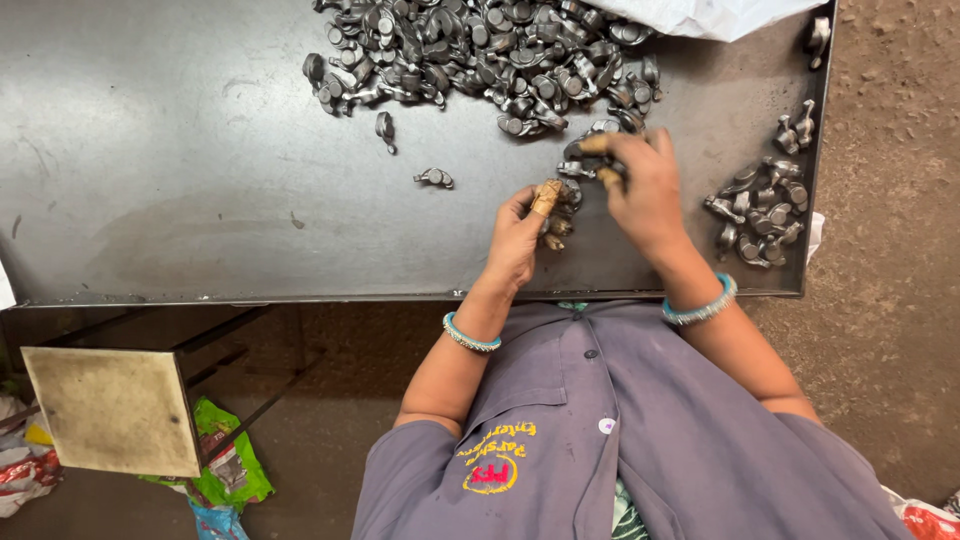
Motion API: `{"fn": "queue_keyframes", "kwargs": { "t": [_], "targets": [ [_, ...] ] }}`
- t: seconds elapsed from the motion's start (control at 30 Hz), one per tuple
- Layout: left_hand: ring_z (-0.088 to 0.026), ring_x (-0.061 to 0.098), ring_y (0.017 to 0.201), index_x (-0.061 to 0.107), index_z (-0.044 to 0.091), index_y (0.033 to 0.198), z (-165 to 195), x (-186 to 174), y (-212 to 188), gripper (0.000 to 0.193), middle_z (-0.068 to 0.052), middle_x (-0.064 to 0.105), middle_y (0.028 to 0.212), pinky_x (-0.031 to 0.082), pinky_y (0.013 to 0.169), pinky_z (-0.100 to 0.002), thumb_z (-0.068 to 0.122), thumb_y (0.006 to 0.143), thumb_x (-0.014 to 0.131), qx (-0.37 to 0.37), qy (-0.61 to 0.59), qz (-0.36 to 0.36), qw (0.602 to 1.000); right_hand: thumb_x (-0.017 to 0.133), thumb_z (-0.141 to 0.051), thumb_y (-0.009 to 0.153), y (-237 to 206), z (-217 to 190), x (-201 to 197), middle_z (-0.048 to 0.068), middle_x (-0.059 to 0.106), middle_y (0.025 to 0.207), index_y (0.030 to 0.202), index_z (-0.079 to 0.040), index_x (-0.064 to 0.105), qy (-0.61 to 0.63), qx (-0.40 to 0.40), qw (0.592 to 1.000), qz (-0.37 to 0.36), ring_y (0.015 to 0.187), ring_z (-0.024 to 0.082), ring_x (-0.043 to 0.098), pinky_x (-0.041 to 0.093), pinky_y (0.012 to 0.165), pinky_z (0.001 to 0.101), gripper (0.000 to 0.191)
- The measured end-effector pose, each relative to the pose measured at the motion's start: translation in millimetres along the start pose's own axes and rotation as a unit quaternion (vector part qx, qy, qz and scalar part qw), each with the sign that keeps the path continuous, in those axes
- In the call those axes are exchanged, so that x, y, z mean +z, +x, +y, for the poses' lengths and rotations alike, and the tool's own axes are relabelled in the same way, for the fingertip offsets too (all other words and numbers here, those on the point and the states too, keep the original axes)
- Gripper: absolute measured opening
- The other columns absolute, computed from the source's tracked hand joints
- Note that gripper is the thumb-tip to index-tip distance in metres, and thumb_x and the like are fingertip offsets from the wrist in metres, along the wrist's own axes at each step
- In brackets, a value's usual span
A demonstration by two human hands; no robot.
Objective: The person picks small metal castings one at a time from a pile on a metal table, turns each piece over in both hands, and sets it down on the table beside the pile. The person continues handling pieces from the pile throughout the episode.
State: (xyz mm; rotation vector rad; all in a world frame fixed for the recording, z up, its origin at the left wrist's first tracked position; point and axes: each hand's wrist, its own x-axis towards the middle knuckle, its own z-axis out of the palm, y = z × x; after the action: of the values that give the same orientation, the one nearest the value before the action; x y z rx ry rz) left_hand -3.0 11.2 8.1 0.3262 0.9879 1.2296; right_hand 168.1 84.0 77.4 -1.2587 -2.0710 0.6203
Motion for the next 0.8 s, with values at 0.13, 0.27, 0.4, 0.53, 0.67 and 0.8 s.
{"fn": "queue_keyframes", "kwargs": {
  "t": [0.13, 0.27, 0.4, 0.53, 0.67, 0.8],
  "targets": [
    [-0.009, 0.066, 0.08, 0.071, 0.001, 0.121, 11, -6, -3, 0.029, -0.005, 0.075, 0.099, 0.056, 0.062, -0.026, 0.013, 0.095, 0.077, 0.14, 0.269, 0.04, 0.952, 0.068, 0.015, 0.077, 25, -1, 14, 0.01, 0.071, 0.107, 0.121, -0.008, 0.07, -0.114, -0.047, 0.991, -0.049, 0.105, 0.035, 0.055, 0.049, 0.093, 0.0457, 0.049],
    [-0.009, 0.071, 0.083, 0.067, 0.002, 0.128, 23, -5, -7, 0.045, -0.005, 0.077, 0.097, 0.058, 0.07, -0.027, 0.01, 0.087, 0.084, 0.185, 0.397, 0.045, 0.898, 0.07, 0.012, 0.08, 30, 10, 21, 0.008, 0.071, 0.105, 0.111, -0.01, 0.068, -0.136, -0.037, 0.986, -0.09, 0.106, 0.036, 0.057, 0.049, 0.092, 0.0464, 0.038],
    [-0.009, 0.067, 0.07, 0.06, 0.004, 0.138, 29, 4, -9, 0.064, -0.006, 0.073, 0.088, 0.055, 0.056, -0.026, 0.009, 0.079, 0.084, 0.075, 0.364, 0.05, 0.927, 0.074, 0.006, 0.083, 16, 27, 11, 0.011, 0.069, 0.118, 0.124, -0.003, 0.066, 0.221, 0.076, 0.971, -0.057, 0.113, 0.028, 0.062, 0.052, 0.099, 0.0385, 0.043],
    [-0.009, 0.066, 0.071, 0.053, 0.003, 0.144, 27, 10, -3, 0.071, -0.006, 0.073, 0.094, 0.056, 0.054, -0.027, 0.005, 0.079, 0.082, 0.054, 0.306, 0.026, 0.95, 0.065, 0.004, 0.095, -8, 39, -7, 0.013, 0.068, 0.128, 0.136, 0.006, 0.059, 0.548, 0.205, 0.807, -0.083, 0.115, 0.021, 0.067, 0.059, 0.1, 0.0351, 0.041],
    [-0.01, 0.07, 0.075, 0.05, 0.001, 0.146, 21, 12, 10, 0.07, -0.006, 0.075, 0.101, 0.058, 0.058, -0.026, 0.001, 0.081, 0.076, 0.044, 0.282, 0.007, 0.959, 0.061, 0.002, 0.101, -28, 44, -17, 0.017, 0.071, 0.122, 0.136, 0.009, 0.059, 0.608, 0.298, 0.731, -0.091, 0.102, 0.024, 0.073, 0.062, 0.081, 0.0345, 0.035],
    [-0.009, 0.069, 0.086, 0.05, 0.002, 0.146, 11, 13, 16, 0.067, -0.007, 0.076, 0.102, 0.056, 0.069, -0.023, 0.0, 0.084, 0.076, 0.082, 0.292, -0.002, 0.953, 0.06, -0.001, 0.104, -37, 46, -18, 0.018, 0.072, 0.115, 0.135, 0.011, 0.06, 0.584, 0.321, 0.742, -0.069, 0.093, 0.023, 0.074, 0.063, 0.074, 0.0335, 0.033]
  ]
}}
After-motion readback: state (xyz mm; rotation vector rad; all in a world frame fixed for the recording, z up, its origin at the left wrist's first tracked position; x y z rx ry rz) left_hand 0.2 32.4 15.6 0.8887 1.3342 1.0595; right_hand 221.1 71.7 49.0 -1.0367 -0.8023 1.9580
